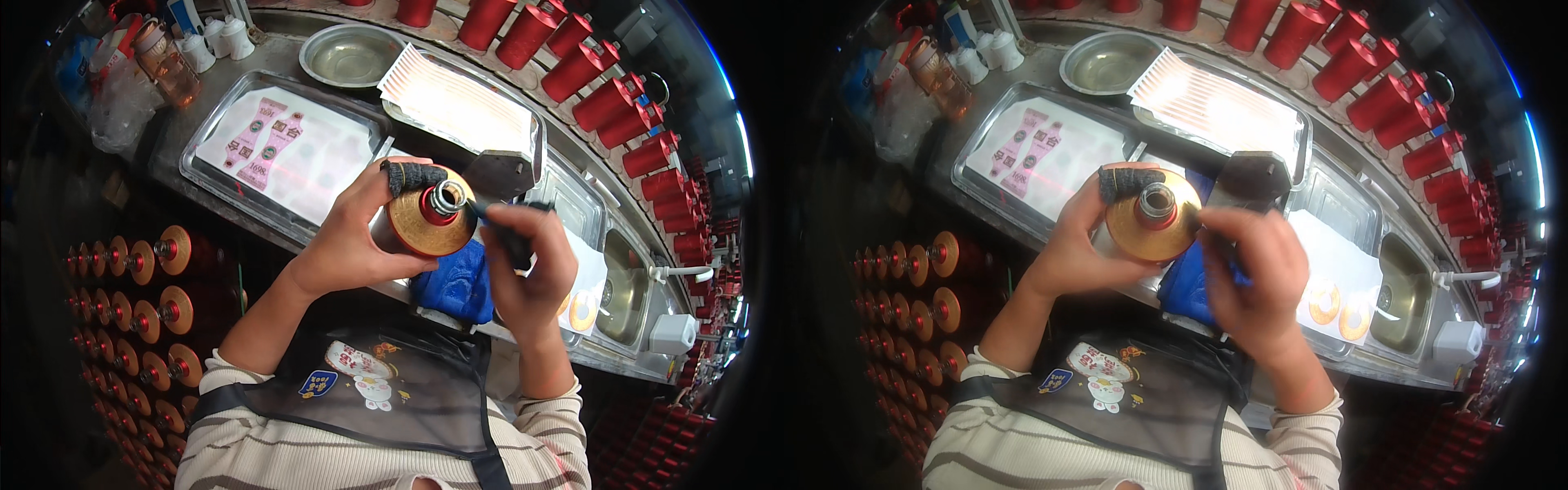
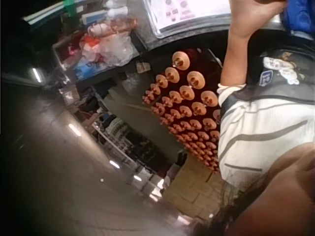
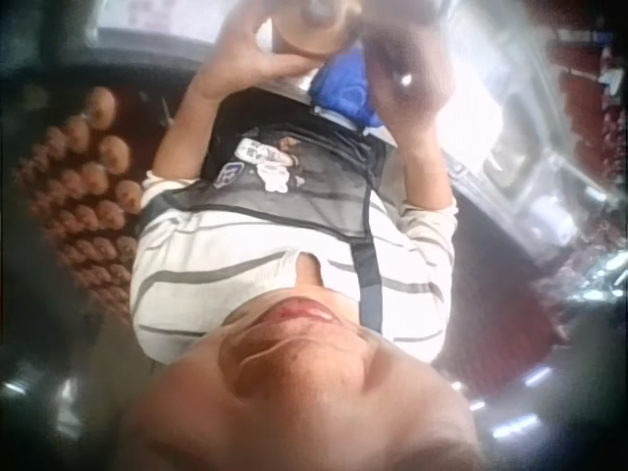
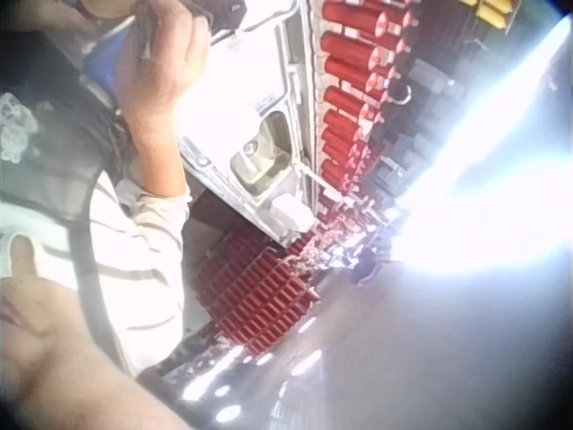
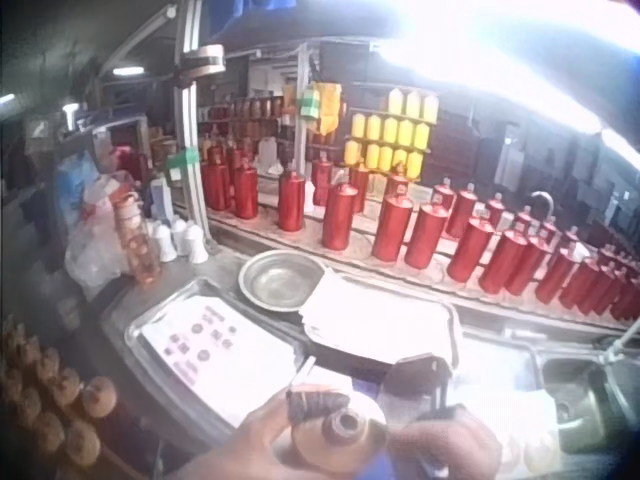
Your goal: The person picks red cylindrical cans from a rack, wipes the neck with a blue cloth, and applies printed labels to the top and body of each can. They smooth the labels with fingers and place the finished cans back on the rack.
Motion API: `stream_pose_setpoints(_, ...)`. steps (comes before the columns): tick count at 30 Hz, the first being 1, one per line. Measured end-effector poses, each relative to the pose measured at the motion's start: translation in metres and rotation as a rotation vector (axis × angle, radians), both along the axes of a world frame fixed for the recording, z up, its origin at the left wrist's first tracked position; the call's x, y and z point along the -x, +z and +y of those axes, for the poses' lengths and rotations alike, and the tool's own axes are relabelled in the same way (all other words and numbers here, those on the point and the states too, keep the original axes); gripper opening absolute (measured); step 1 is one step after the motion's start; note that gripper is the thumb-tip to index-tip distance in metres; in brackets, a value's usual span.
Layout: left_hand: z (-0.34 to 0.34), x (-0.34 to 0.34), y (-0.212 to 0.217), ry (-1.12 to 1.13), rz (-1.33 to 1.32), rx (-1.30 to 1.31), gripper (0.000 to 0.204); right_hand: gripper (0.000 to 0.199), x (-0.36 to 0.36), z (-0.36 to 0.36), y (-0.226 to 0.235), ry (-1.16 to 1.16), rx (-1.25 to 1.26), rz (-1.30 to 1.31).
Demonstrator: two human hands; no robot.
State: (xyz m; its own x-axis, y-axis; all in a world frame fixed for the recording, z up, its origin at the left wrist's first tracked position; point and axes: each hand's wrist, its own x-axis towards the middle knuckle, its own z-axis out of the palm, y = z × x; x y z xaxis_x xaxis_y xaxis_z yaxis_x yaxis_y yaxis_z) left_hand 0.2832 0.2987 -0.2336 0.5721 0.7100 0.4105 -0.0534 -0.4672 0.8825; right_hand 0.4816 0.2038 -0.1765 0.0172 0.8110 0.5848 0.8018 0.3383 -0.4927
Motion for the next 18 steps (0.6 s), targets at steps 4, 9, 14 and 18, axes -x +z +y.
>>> stream_pose_setpoints(4, -0.019, -0.016, -0.016, 0.246, -0.080, -0.186, 0.074, 0.044, 0.024, -0.020, -0.016, 0.108, -0.179, -0.180)
stream_pose_setpoints(9, -0.034, -0.035, -0.030, 0.458, -0.083, -0.237, 0.077, 0.042, 0.030, -0.007, -0.010, 0.285, -0.181, -0.099)
stream_pose_setpoints(14, -0.008, -0.005, -0.021, 0.019, -0.167, -0.005, 0.088, 0.034, 0.020, -0.006, -0.008, 0.133, -0.173, -0.055)
stream_pose_setpoints(18, -0.025, -0.004, -0.029, 0.237, -0.025, -0.204, 0.085, 0.032, 0.038, -0.011, -0.010, 0.127, -0.199, -0.066)
